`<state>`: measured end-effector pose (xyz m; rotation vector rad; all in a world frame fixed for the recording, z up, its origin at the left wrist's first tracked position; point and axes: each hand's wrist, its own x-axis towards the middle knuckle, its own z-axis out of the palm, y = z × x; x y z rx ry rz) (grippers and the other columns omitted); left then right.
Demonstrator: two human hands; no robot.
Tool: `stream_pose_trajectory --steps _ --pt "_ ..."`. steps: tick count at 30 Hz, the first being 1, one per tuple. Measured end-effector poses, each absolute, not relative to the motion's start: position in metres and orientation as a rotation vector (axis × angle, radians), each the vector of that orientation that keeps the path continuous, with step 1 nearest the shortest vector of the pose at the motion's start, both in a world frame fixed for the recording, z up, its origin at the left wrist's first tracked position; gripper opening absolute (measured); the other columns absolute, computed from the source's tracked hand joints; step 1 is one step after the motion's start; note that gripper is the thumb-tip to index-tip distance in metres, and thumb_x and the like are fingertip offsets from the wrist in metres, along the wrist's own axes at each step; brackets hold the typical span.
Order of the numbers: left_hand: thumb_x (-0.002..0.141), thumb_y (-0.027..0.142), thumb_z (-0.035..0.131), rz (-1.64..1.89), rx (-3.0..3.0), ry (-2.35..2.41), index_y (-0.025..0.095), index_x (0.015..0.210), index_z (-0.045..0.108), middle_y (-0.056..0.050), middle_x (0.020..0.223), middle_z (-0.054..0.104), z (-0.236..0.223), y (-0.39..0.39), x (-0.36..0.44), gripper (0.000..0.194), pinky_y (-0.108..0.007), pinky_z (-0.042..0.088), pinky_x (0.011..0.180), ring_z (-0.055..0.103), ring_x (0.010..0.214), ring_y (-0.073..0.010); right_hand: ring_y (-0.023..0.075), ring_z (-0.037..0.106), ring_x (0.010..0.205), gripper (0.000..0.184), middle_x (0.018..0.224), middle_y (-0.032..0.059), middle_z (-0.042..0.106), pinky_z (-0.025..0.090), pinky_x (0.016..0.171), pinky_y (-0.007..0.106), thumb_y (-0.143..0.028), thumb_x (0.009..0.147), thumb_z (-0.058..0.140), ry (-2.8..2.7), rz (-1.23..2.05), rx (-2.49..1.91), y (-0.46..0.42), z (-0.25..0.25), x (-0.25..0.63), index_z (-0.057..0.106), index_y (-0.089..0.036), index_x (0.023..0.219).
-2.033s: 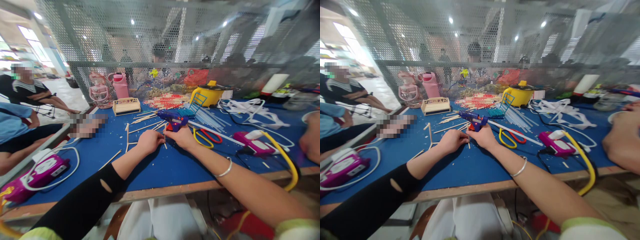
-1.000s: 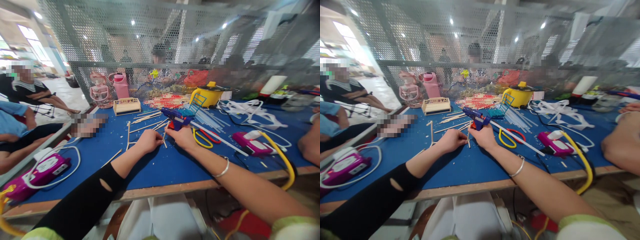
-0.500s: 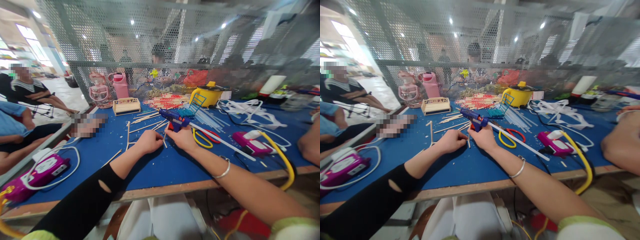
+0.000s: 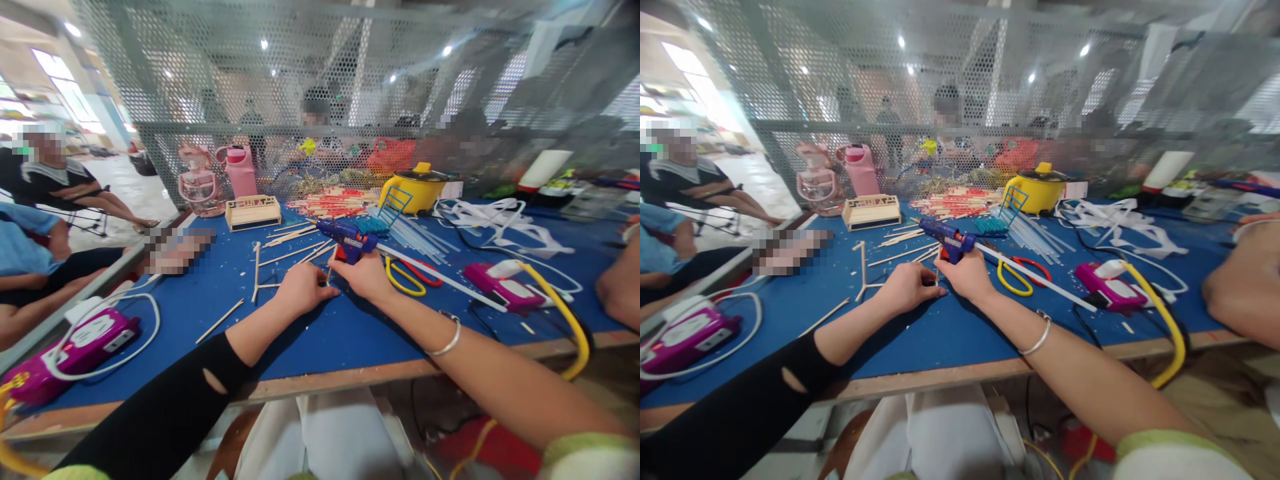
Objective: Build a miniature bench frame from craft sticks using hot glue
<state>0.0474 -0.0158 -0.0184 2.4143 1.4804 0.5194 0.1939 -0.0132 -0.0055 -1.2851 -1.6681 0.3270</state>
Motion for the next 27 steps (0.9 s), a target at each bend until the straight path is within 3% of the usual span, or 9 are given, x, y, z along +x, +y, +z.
stream_pose_trajectory --steps 10,14,18,27 --pt "0.068 0.052 0.064 0.521 2.352 1.503 0.018 0.077 0.071 -0.003 0.066 0.067 -0.017 -0.014 0.046 0.036 -0.024 0.032 0.053 0.055 0.061 -0.0156 0.0183 0.058 0.067 0.012 0.070 0.0033 0.066 0.046 0.072 0.033 -0.028 0.067 0.060 -1.726 0.319 -1.313 -0.009 -0.013 0.193 0.063 -0.017 0.071" --pt "0.080 0.038 0.056 0.538 2.377 1.382 0.018 0.086 0.073 -0.005 0.076 0.071 -0.016 -0.009 0.040 0.027 -0.024 0.038 0.061 0.060 0.068 -0.0162 0.0178 0.058 0.066 0.012 0.067 0.0028 0.065 0.046 0.071 0.032 -0.028 0.068 0.060 -1.744 0.311 -1.327 -0.010 -0.013 0.193 0.063 -0.017 0.071" --pt "0.081 0.026 0.054 0.566 2.400 1.354 0.018 0.091 0.073 -0.006 0.083 0.073 -0.017 -0.005 0.037 0.023 -0.023 0.041 0.065 0.063 0.074 -0.0166 0.0168 0.058 0.066 0.011 0.069 0.0029 0.065 0.045 0.072 0.031 -0.027 0.069 0.060 -1.799 0.319 -1.309 -0.011 -0.012 0.194 0.063 -0.017 0.070" --pt "0.080 0.030 0.053 0.524 2.475 1.440 0.020 0.083 0.074 -0.006 0.079 0.072 -0.020 -0.004 0.044 0.023 -0.024 0.040 0.063 0.062 0.072 -0.0182 0.0167 0.056 0.063 0.015 0.070 0.0034 0.065 0.046 0.069 0.032 -0.028 0.066 0.063 -1.744 0.316 -1.322 -0.010 -0.013 0.193 0.064 -0.016 0.074"
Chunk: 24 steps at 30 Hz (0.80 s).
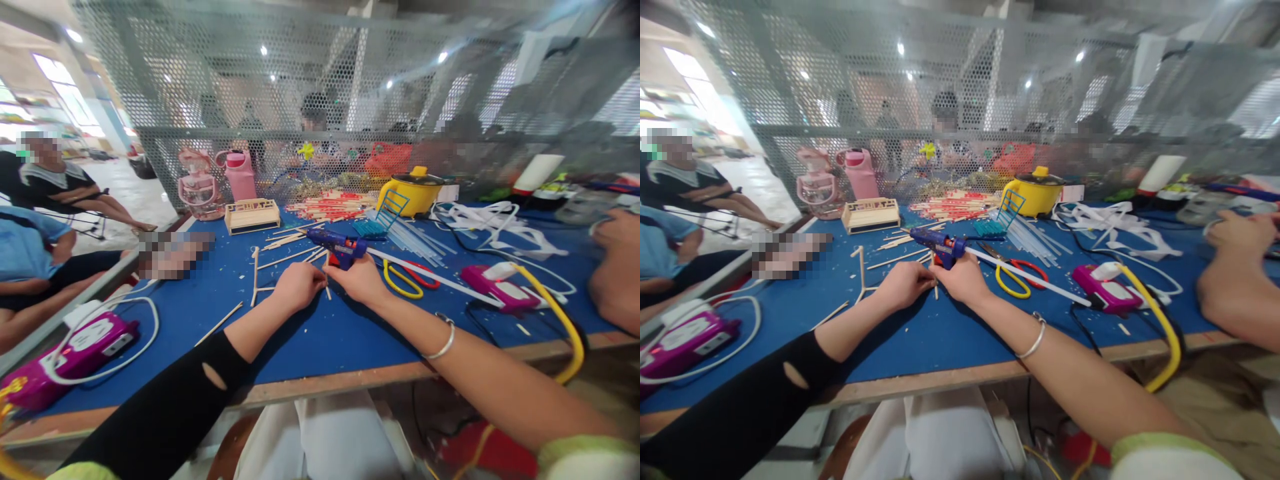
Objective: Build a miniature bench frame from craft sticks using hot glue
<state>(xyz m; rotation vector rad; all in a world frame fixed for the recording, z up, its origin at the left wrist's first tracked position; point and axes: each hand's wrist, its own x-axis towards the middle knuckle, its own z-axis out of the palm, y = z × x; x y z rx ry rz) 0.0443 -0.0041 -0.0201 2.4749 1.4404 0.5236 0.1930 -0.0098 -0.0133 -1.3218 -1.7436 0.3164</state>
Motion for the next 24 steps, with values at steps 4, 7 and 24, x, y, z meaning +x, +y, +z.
stream_pose_trajectory --steps 4,7,24 --pt "0.076 0.027 0.052 0.529 2.505 1.448 0.021 0.079 0.073 -0.005 0.075 0.071 -0.018 -0.008 0.045 0.022 -0.025 0.039 0.060 0.062 0.068 -0.0185 0.0164 0.058 0.062 0.012 0.069 0.0028 0.066 0.047 0.068 0.031 -0.026 0.066 0.062 -1.733 0.361 -1.291 -0.012 -0.010 0.194 0.065 -0.016 0.073" --pt "0.076 0.029 0.052 0.515 2.496 1.456 0.021 0.080 0.073 -0.005 0.077 0.072 -0.017 -0.009 0.046 0.023 -0.025 0.041 0.061 0.063 0.070 -0.0189 0.0159 0.059 0.062 0.009 0.068 0.0021 0.066 0.047 0.067 0.030 -0.024 0.068 0.061 -1.748 0.410 -1.276 -0.015 -0.011 0.193 0.065 -0.016 0.071" --pt "0.081 0.033 0.053 0.483 2.481 1.490 0.024 0.086 0.075 -0.005 0.087 0.073 -0.019 -0.006 0.046 0.025 -0.025 0.045 0.073 0.064 0.082 -0.0188 0.0293 0.061 0.090 0.037 0.097 0.0170 0.066 0.043 0.080 0.040 -0.020 0.077 0.050 -2.169 -0.371 -2.089 0.058 0.020 0.315 0.052 -0.011 0.113"
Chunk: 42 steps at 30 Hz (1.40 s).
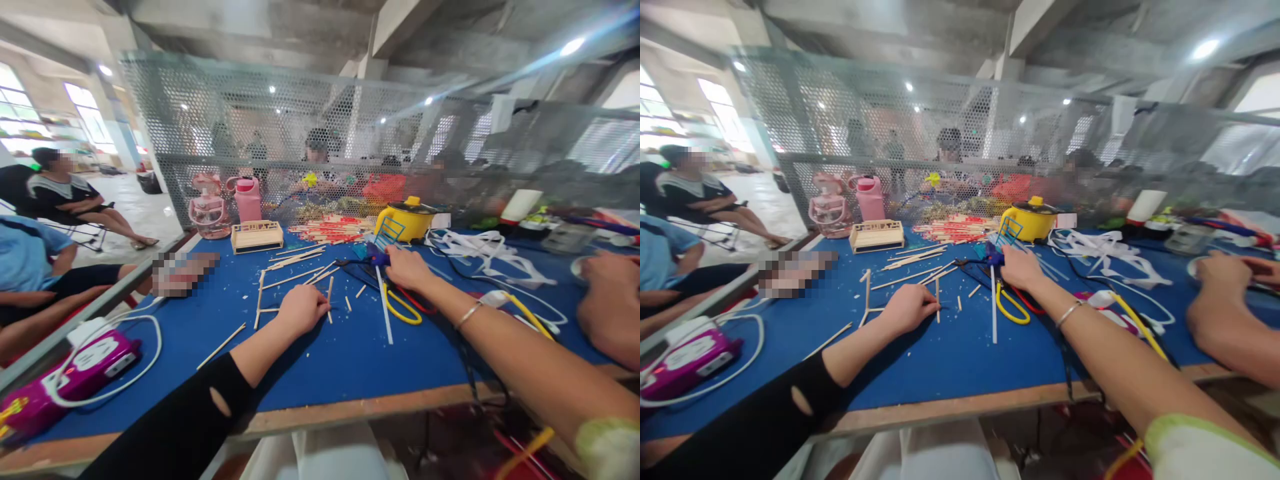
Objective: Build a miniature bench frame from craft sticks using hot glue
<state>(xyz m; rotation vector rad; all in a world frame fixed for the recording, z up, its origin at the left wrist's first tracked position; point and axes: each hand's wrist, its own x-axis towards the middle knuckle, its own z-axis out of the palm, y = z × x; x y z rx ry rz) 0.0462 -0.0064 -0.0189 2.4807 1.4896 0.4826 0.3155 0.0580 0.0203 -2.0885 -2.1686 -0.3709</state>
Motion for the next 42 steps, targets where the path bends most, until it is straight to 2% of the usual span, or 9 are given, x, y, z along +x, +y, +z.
stream_pose_trajectory --steps 3,6,7,10,12,14,16,26,42 --pt "0.080 0.035 0.054 0.486 2.474 1.494 0.024 0.086 0.075 -0.005 0.087 0.073 -0.018 -0.006 0.047 0.025 -0.025 0.045 0.074 0.064 0.083 -0.0186 0.0299 0.059 0.095 0.031 0.100 0.0175 0.064 0.043 0.081 0.041 -0.014 0.072 0.051 -2.200 -0.329 -2.094 0.060 0.023 0.311 0.059 -0.012 0.103" --pt "0.080 0.035 0.054 0.473 2.469 1.498 0.024 0.085 0.075 -0.005 0.087 0.072 -0.018 -0.006 0.046 0.024 -0.025 0.045 0.072 0.064 0.081 -0.0188 0.0286 0.053 0.107 0.041 0.115 0.0181 0.057 0.041 0.087 0.038 -0.011 0.072 0.051 -2.225 -0.321 -1.982 0.049 0.035 0.287 0.056 -0.013 0.112" --pt "0.080 0.035 0.054 0.466 2.470 1.497 0.023 0.084 0.075 -0.006 0.086 0.072 -0.018 -0.007 0.046 0.024 -0.025 0.045 0.071 0.064 0.080 -0.0189 0.0243 0.054 0.106 0.045 0.116 0.0138 0.058 0.042 0.087 0.033 -0.012 0.071 0.052 -2.266 -0.264 -1.896 0.043 0.039 0.275 0.055 -0.015 0.115" --pt "0.081 0.036 0.053 0.466 2.477 1.494 0.023 0.082 0.074 -0.006 0.082 0.072 -0.017 -0.007 0.045 0.026 -0.026 0.044 0.068 0.064 0.077 -0.0196 0.0167 0.061 0.083 0.046 0.095 0.0052 0.065 0.047 0.071 0.025 -0.016 0.067 0.059 -2.453 0.633 -1.317 0.020 0.041 0.240 0.056 -0.016 0.114" --pt "0.081 0.037 0.052 0.477 2.478 1.497 0.022 0.082 0.074 -0.007 0.080 0.072 -0.017 -0.008 0.045 0.027 -0.026 0.044 0.067 0.064 0.076 -0.0201 0.0148 0.060 0.074 0.038 0.084 0.0024 0.066 0.047 0.066 0.024 -0.024 0.066 0.064 -2.403 0.854 -1.123 0.009 0.032 0.221 0.060 -0.015 0.104" --pt "0.081 0.035 0.051 0.476 2.483 1.508 0.022 0.082 0.074 -0.007 0.079 0.071 -0.016 -0.009 0.045 0.026 -0.026 0.044 0.066 0.064 0.075 -0.0197 0.0128 0.057 0.064 0.021 0.071 0.0001 0.064 0.045 0.060 0.023 -0.026 0.070 0.061 -2.296 0.838 -1.117 0.004 0.020 0.211 0.064 -0.014 0.086" --pt "0.081 0.035 0.051 0.467 2.494 1.516 0.023 0.082 0.074 -0.006 0.078 0.071 -0.015 -0.009 0.045 0.026 -0.025 0.043 0.064 0.063 0.073 -0.0187 0.0122 0.056 0.061 0.014 0.065 -0.0008 0.064 0.043 0.059 0.023 -0.025 0.073 0.057 -2.253 0.736 -1.141 0.004 0.009 0.210 0.065 -0.015 0.078" --pt "0.080 0.038 0.053 0.463 2.454 1.508 0.023 0.084 0.074 -0.006 0.076 0.071 -0.017 -0.006 0.046 0.026 -0.024 0.042 0.063 0.063 0.071 -0.0180 0.0122 0.056 0.059 0.012 0.064 0.0001 0.065 0.038 0.058 0.022 -0.017 0.077 0.053 -2.282 0.442 -1.175 -0.004 0.001 0.210 0.063 -0.017 0.071" --pt "0.080 0.030 0.055 0.536 2.380 1.361 0.019 0.096 0.073 -0.003 0.081 0.073 -0.016 0.003 0.028 0.026 -0.022 0.045 0.069 0.063 0.072 -0.0156 0.0124 0.057 0.059 0.012 0.066 0.0020 0.067 0.039 0.058 0.022 -0.018 0.081 0.051 -2.282 0.449 -1.146 -0.007 -0.003 0.209 0.061 -0.016 0.073"
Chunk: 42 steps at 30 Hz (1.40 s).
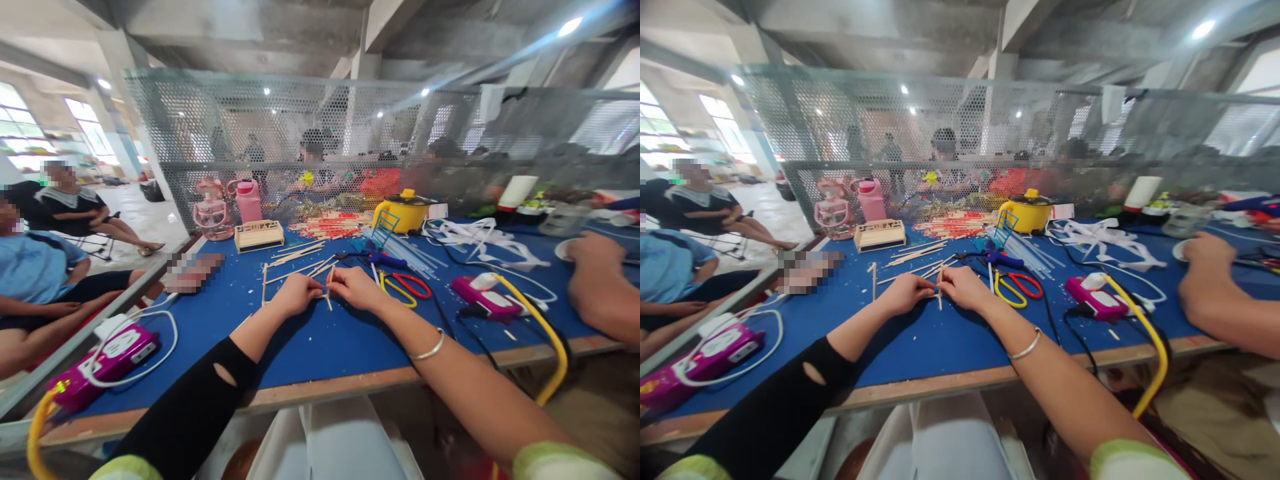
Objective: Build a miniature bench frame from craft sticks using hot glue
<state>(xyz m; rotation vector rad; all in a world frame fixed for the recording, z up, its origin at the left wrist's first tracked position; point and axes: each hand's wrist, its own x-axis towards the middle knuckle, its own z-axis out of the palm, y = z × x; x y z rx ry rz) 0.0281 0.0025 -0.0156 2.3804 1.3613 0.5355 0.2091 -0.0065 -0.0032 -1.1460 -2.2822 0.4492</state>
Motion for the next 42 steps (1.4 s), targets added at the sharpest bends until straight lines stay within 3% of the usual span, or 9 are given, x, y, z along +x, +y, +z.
stream_pose_trajectory --steps 5,10,14,24,33,37,42 --pt "0.084 0.027 0.047 0.667 2.301 1.464 0.015 0.111 0.066 -0.006 0.097 0.072 -0.015 0.004 0.020 0.035 -0.025 0.047 0.076 0.064 0.082 -0.0175 0.0124 0.057 0.058 0.012 0.064 0.0016 0.067 0.039 0.059 0.022 -0.019 0.080 0.052 -2.257 0.458 -1.154 -0.007 -0.003 0.208 0.060 -0.016 0.072" --pt "0.078 0.031 0.058 0.605 2.387 1.379 0.019 0.095 0.073 -0.004 0.085 0.073 -0.021 0.002 0.027 0.026 -0.023 0.045 0.072 0.063 0.076 -0.0167 0.0120 0.057 0.057 0.011 0.063 0.0004 0.066 0.039 0.058 0.022 -0.018 0.079 0.053 -2.257 0.438 -1.163 -0.007 -0.004 0.205 0.059 -0.017 0.071" --pt "0.078 0.027 0.057 0.564 2.453 1.336 0.020 0.088 0.075 -0.005 0.087 0.073 -0.025 0.001 0.032 0.021 -0.023 0.044 0.072 0.063 0.079 -0.0170 0.0121 0.056 0.057 0.010 0.062 0.0005 0.066 0.038 0.058 0.022 -0.018 0.079 0.053 -2.250 0.421 -1.162 -0.005 -0.007 0.205 0.058 -0.017 0.070" --pt "0.078 0.026 0.055 0.560 2.477 1.345 0.020 0.089 0.074 -0.005 0.087 0.073 -0.024 0.000 0.033 0.023 -0.024 0.045 0.073 0.064 0.078 -0.0171 0.0114 0.054 0.055 0.011 0.062 -0.0001 0.064 0.038 0.056 0.022 -0.022 0.079 0.054 -2.217 0.456 -1.153 -0.003 -0.010 0.207 0.060 -0.017 0.072" --pt "0.079 0.026 0.054 0.557 2.491 1.347 0.021 0.091 0.073 -0.005 0.089 0.073 -0.025 0.001 0.033 0.024 -0.024 0.046 0.074 0.064 0.081 -0.0174 0.0109 0.052 0.057 0.025 0.065 -0.0008 0.062 0.040 0.056 0.022 -0.037 0.078 0.055 -2.138 0.526 -1.164 -0.001 -0.009 0.212 0.064 -0.015 0.083" --pt "0.080 0.026 0.053 0.554 2.500 1.380 0.020 0.089 0.074 -0.007 0.090 0.072 -0.024 -0.001 0.035 0.023 -0.025 0.046 0.076 0.064 0.083 -0.0189 0.0113 0.052 0.058 0.019 0.066 -0.0004 0.062 0.040 0.057 0.022 -0.027 0.075 0.054 -2.200 0.491 -1.184 0.000 -0.010 0.213 0.066 -0.015 0.084" --pt "0.081 0.024 0.052 0.550 2.500 1.403 0.021 0.089 0.073 -0.006 0.090 0.070 -0.024 -0.002 0.036 0.023 -0.025 0.046 0.078 0.062 0.084 -0.0179 0.0111 0.052 0.057 0.027 0.065 -0.0006 0.062 0.040 0.056 0.022 -0.014 0.067 0.049 -2.198 0.456 -1.256 0.005 -0.015 0.216 0.067 -0.015 0.087"
